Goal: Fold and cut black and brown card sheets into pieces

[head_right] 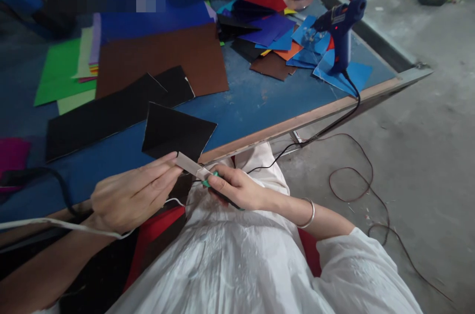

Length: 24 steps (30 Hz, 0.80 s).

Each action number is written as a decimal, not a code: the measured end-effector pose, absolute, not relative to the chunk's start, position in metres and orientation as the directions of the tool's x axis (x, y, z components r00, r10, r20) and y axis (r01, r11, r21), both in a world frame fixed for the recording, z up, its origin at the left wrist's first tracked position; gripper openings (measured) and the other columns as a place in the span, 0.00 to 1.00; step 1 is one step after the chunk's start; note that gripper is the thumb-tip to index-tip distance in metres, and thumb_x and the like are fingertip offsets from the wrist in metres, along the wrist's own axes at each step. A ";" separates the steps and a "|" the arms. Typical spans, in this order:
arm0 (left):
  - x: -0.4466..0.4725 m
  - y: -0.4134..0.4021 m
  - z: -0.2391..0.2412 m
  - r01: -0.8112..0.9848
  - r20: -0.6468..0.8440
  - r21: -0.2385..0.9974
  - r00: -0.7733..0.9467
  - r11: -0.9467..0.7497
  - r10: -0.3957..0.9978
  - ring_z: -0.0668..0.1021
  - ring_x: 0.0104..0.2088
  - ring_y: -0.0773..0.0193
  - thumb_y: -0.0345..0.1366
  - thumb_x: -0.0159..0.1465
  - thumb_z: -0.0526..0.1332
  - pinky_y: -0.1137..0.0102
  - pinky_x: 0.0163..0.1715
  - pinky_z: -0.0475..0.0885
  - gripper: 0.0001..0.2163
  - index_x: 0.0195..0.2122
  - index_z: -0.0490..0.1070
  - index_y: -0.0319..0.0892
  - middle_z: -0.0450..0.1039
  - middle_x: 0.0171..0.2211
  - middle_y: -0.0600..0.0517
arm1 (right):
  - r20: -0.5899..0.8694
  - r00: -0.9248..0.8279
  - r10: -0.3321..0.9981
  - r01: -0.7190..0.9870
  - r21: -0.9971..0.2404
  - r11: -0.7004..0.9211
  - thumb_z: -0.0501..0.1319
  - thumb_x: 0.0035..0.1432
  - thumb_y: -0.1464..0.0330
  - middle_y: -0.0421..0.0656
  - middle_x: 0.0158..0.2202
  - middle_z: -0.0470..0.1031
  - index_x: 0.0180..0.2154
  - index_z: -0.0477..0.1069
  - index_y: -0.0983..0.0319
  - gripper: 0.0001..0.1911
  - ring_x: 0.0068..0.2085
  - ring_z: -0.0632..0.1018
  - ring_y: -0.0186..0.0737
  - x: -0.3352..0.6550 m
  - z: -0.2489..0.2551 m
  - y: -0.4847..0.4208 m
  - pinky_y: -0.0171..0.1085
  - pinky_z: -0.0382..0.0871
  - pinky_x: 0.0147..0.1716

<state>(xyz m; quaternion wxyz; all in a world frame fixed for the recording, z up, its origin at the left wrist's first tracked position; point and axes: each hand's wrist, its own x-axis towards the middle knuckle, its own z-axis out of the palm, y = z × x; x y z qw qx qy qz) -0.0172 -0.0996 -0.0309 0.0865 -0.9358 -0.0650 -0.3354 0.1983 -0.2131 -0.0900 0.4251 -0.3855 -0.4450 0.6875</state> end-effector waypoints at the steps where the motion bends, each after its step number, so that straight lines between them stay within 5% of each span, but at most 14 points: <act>1: -0.018 -0.099 -0.031 0.177 0.630 -0.108 0.773 -0.978 0.071 0.88 0.44 0.56 0.21 0.63 0.68 0.70 0.43 0.87 0.14 0.48 0.79 0.40 0.86 0.42 0.49 | -0.158 -0.337 0.928 -0.237 -0.940 -0.246 0.53 0.69 0.40 0.35 0.28 0.68 0.37 0.62 0.59 0.28 0.25 0.70 0.29 0.198 -0.091 -0.214 0.32 0.64 0.24; 17: -0.012 -0.102 -0.020 0.207 0.654 -0.137 0.753 -0.969 0.068 0.88 0.37 0.59 0.20 0.61 0.71 0.73 0.40 0.85 0.10 0.42 0.78 0.37 0.86 0.36 0.49 | -0.141 -0.344 0.928 -0.245 -0.941 -0.234 0.53 0.70 0.41 0.34 0.26 0.66 0.37 0.63 0.59 0.27 0.25 0.68 0.30 0.195 -0.081 -0.215 0.33 0.62 0.25; 24: -0.013 -0.106 -0.021 0.224 0.644 -0.216 0.765 -0.950 0.034 0.88 0.39 0.57 0.21 0.61 0.71 0.74 0.43 0.85 0.09 0.39 0.78 0.37 0.85 0.34 0.49 | -0.196 -0.471 0.860 -0.458 -0.779 -0.428 0.60 0.67 0.42 0.33 0.26 0.68 0.39 0.63 0.57 0.25 0.22 0.68 0.30 0.184 -0.077 -0.215 0.34 0.58 0.20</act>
